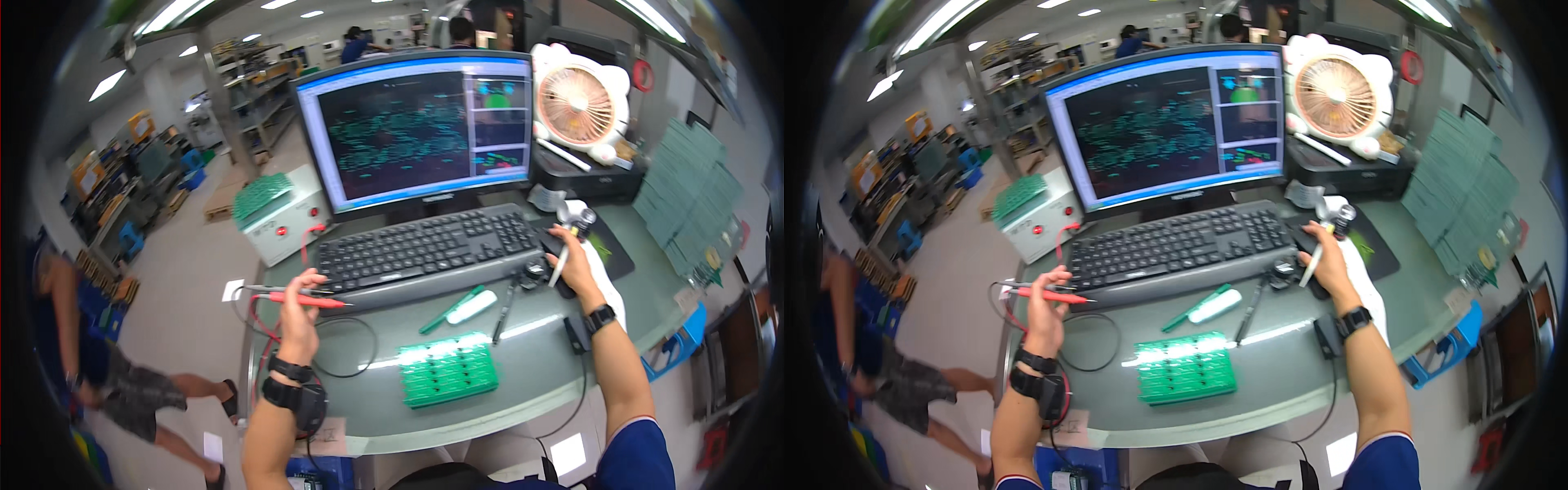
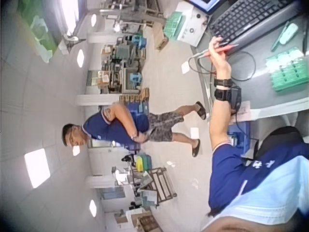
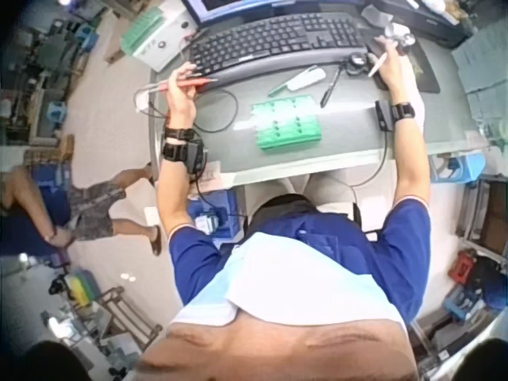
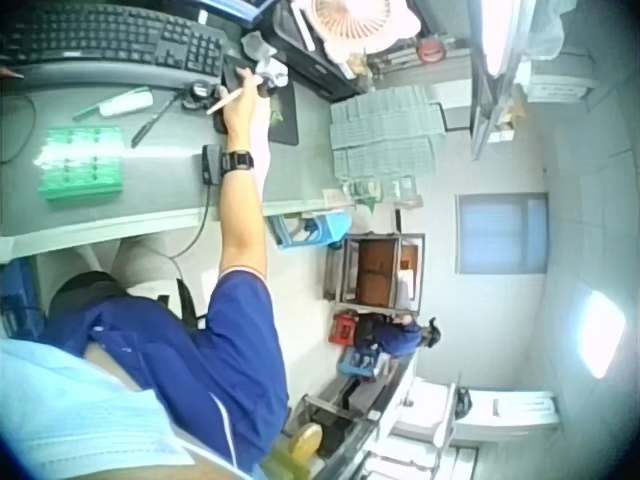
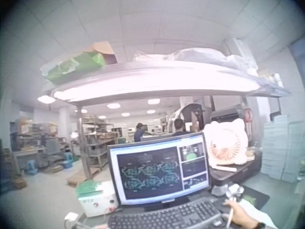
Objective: The recorder uses multimeter probes and a computer terminal to test and verify functionality of printed circuit boards.
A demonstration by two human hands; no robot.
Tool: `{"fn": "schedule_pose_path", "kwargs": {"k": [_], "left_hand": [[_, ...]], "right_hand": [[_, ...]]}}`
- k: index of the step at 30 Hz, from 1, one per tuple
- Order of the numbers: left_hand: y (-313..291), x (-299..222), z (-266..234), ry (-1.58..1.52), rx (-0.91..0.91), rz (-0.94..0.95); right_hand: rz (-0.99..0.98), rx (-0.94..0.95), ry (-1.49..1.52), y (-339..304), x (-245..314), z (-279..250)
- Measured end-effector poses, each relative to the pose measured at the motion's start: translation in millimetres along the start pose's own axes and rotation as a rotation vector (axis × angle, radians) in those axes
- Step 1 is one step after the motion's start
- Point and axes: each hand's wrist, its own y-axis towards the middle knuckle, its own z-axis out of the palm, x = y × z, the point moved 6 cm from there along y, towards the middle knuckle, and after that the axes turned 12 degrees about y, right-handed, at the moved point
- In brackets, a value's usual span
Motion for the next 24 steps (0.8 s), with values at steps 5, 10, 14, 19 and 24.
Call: {"fn": "schedule_pose_path", "kwargs": {"k": [5,10,14,19,24], "left_hand": [[13.5,8.5,-16.5,0.065,-0.021,-0.019],[-7.0,1.5,-7.5,0.114,0.016,-0.008],[-8.5,-1.4,-3.9,0.123,0.011,-0.03],[-6.2,-1.6,-10.2,0.061,-0.037,-0.068],[-8.4,-8.2,-1.6,0.068,-0.009,-0.08]], "right_hand": [[-0.014,0.04,-0.008,4.6,6.6,20.6],[0.025,0.016,-0.005,1.2,17.6,2.9],[0.056,0.028,-0.006,-3.9,13.3,-0.8],[0.093,0.017,-0.022,-3.7,20.6,4.8],[0.112,-0.02,-0.061,0.1,10.5,-1.5]]}}
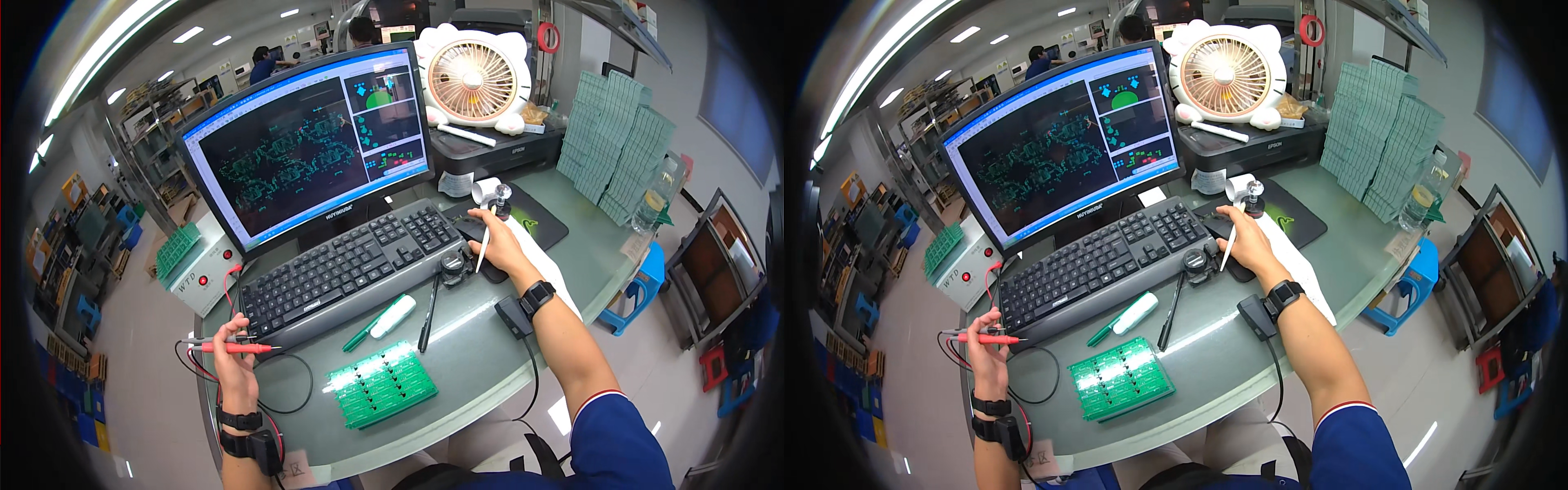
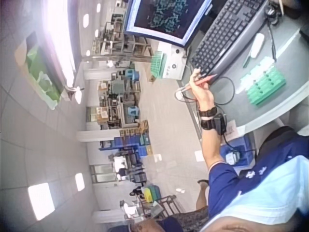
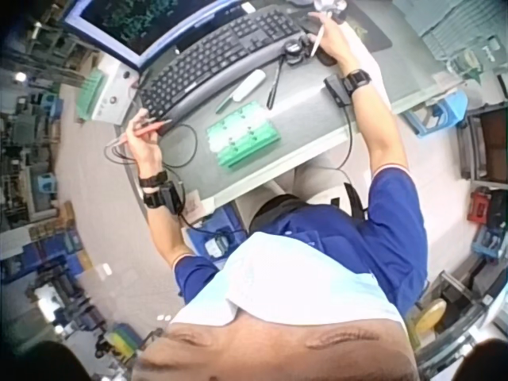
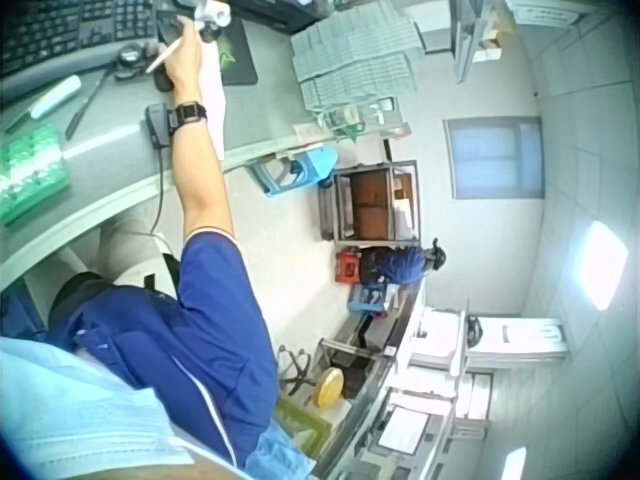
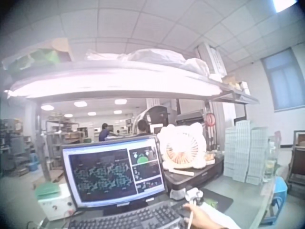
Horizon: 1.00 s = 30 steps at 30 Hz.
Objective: The recorder uses multimeter probes and a computer terminal to test and verify functionality of printed circuit boards.
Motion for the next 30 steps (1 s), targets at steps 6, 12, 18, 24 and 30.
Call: {"fn": "schedule_pose_path", "kwargs": {"k": [6,12,18,24,30], "left_hand": [[-6.1,3.4,-7.0,0.058,-0.021,0.004],[0.5,-0.4,-4.5,0.032,-0.028,0.009],[-2.7,-1.0,-15.3,0.016,-0.042,0.035],[-1.1,1.9,-9.7,0.003,-0.058,-0.005],[8.2,3.5,2.0,-0.024,-0.007,0.003]], "right_hand": [[-0.023,0.072,-0.024,0.1,10.8,6.8],[-0.022,0.085,-0.043,-2.7,19.7,8.0],[-0.063,0.114,-0.049,-1.0,28.7,11.0],[-0.027,0.095,-0.069,0.0,25.5,8.0],[0.03,0.041,-0.049,1.5,7.0,3.9]]}}
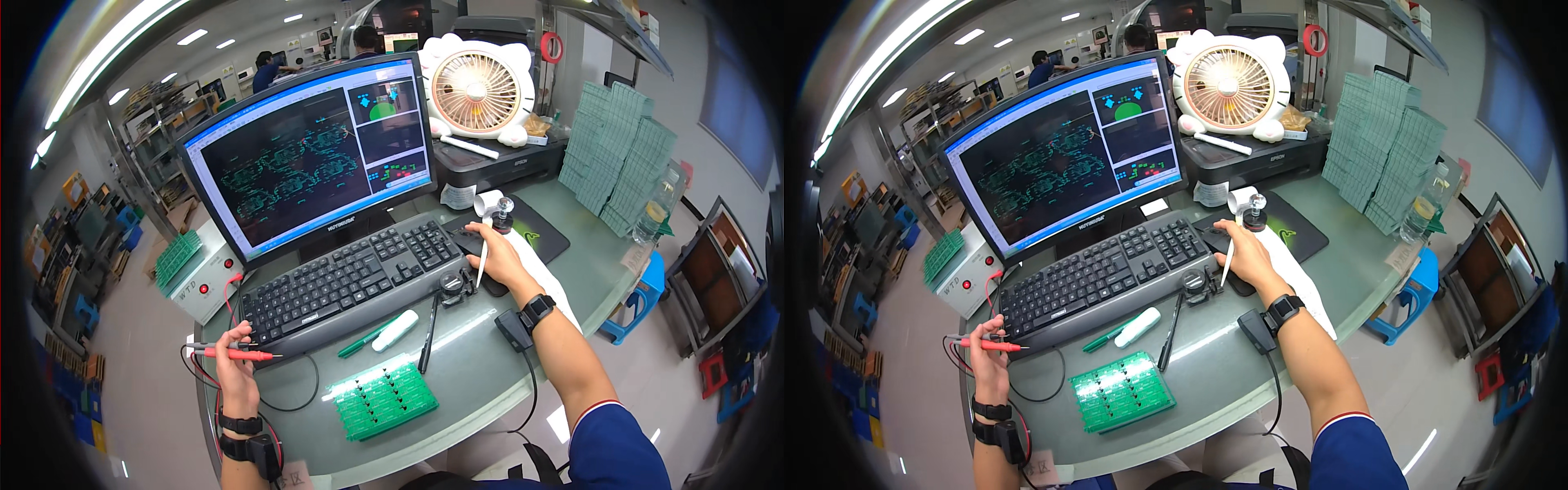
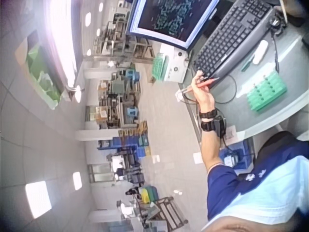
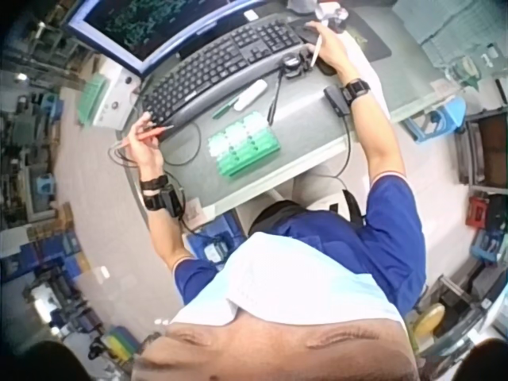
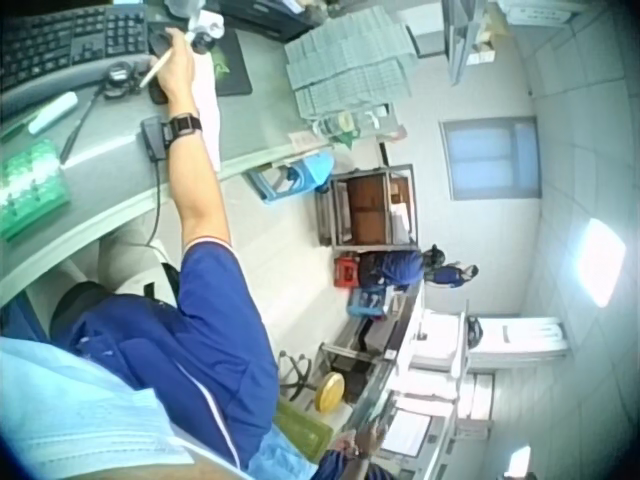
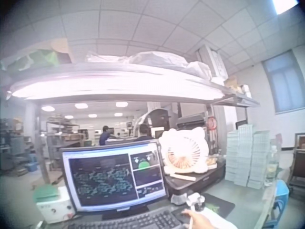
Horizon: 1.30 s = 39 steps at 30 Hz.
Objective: The recorder uses multimeter probes and a computer terminal to test and verify functionality of printed circuit boards.
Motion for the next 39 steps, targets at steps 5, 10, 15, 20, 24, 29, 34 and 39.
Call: {"fn": "schedule_pose_path", "kwargs": {"k": [5,10,15,20,24,29,34,39], "left_hand": [[1.3,-2.9,-0.4,-0.022,-0.016,0.037],[1.7,-0.8,-1.4,0.033,0.007,0.027],[-11.5,-27.7,13.1,0.028,-0.121,0.171],[-45.1,-43.3,80.3,-0.018,0.258,0.135],[-67.3,-24.1,123.0,0.072,0.654,-0.014],[-81.5,-3.9,147.9,0.067,0.827,0.038],[-76.5,15.7,121.2,0.105,0.661,0.067],[-93.9,-14.6,135.7,0.255,0.677,0.057]], "right_hand": [[-0.029,0.027,0.023,0.2,0.7,3.2],[-0.012,-0.011,0.019,-0.2,-0.9,2.2],[0.026,-0.145,-0.095,0.6,-4.6,0.6],[-0.045,-0.089,-0.076,4.4,1.6,10.5],[-0.038,-0.01,-0.019,6.4,-8.3,8.7],[-0.14,-0.045,0.061,-4.8,-19.8,-10.0],[-0.203,-0.023,0.24,9.0,-12.4,24.3],[0.044,-0.064,-0.021,3.7,-14.8,8.6]]}}
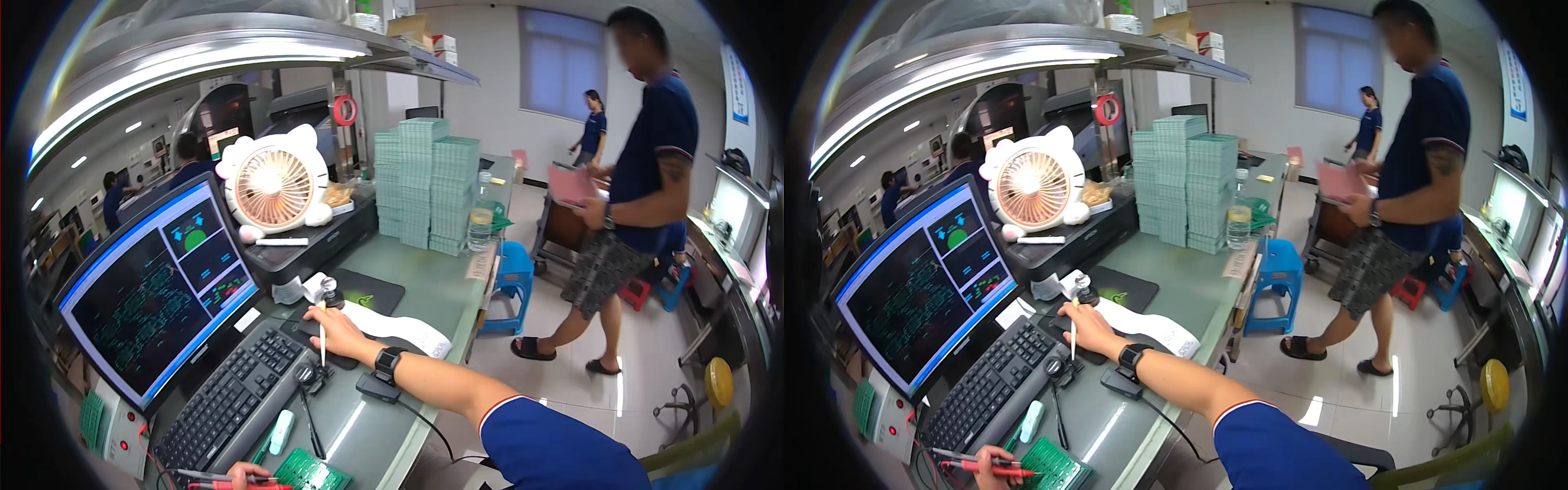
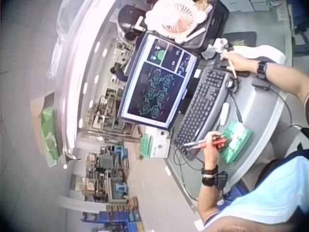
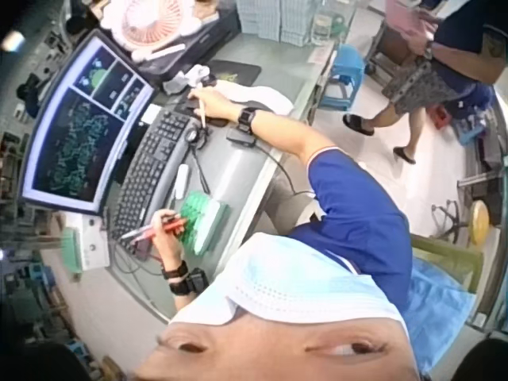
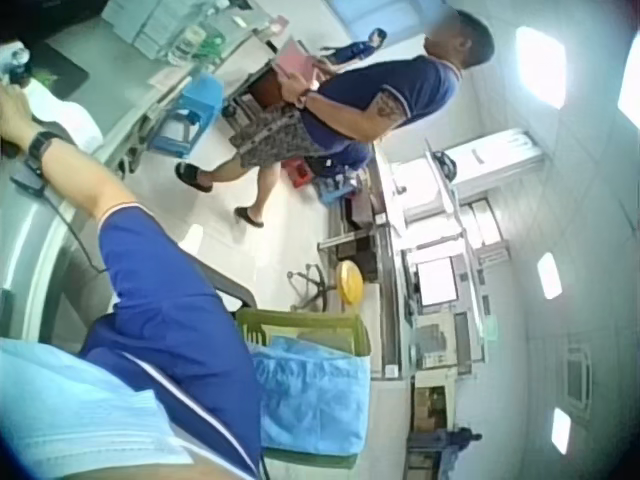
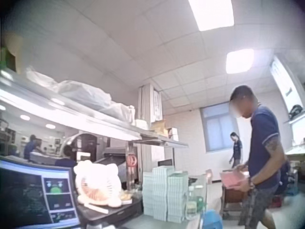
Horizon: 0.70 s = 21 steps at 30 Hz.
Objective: The recorder uses multimeter probes and a computer terminal to test and verify functionality of printed circuit boards.
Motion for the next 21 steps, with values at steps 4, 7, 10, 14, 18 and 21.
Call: {"fn": "schedule_pose_path", "kwargs": {"k": [4,7,10,14,18,21], "left_hand": [[5.1,-10.5,10.6,0.018,0.066,-0.013],[4.3,-8.6,9.6,0.009,0.054,-0.013],[0.3,-9.1,6.3,0.02,0.029,-0.017],[7.3,22.9,-9.8,0.073,0.04,0.152],[11.0,12.9,2.6,-0.039,0.184,0.087],[10.9,9.0,5.3,-0.008,0.209,0.083]], "right_hand": [[-0.064,0.006,0.034,-4.9,3.2,-15.0],[-0.079,0.041,0.062,-3.4,5.6,-11.3],[-0.11,0.029,0.017,-2.8,6.5,1.2],[-0.175,0.001,0.056,0.8,9.8,7.9],[-0.24,0.023,0.091,-3.1,3.3,-5.5],[-0.217,0.053,0.09,-3.1,6.8,-7.7]]}}
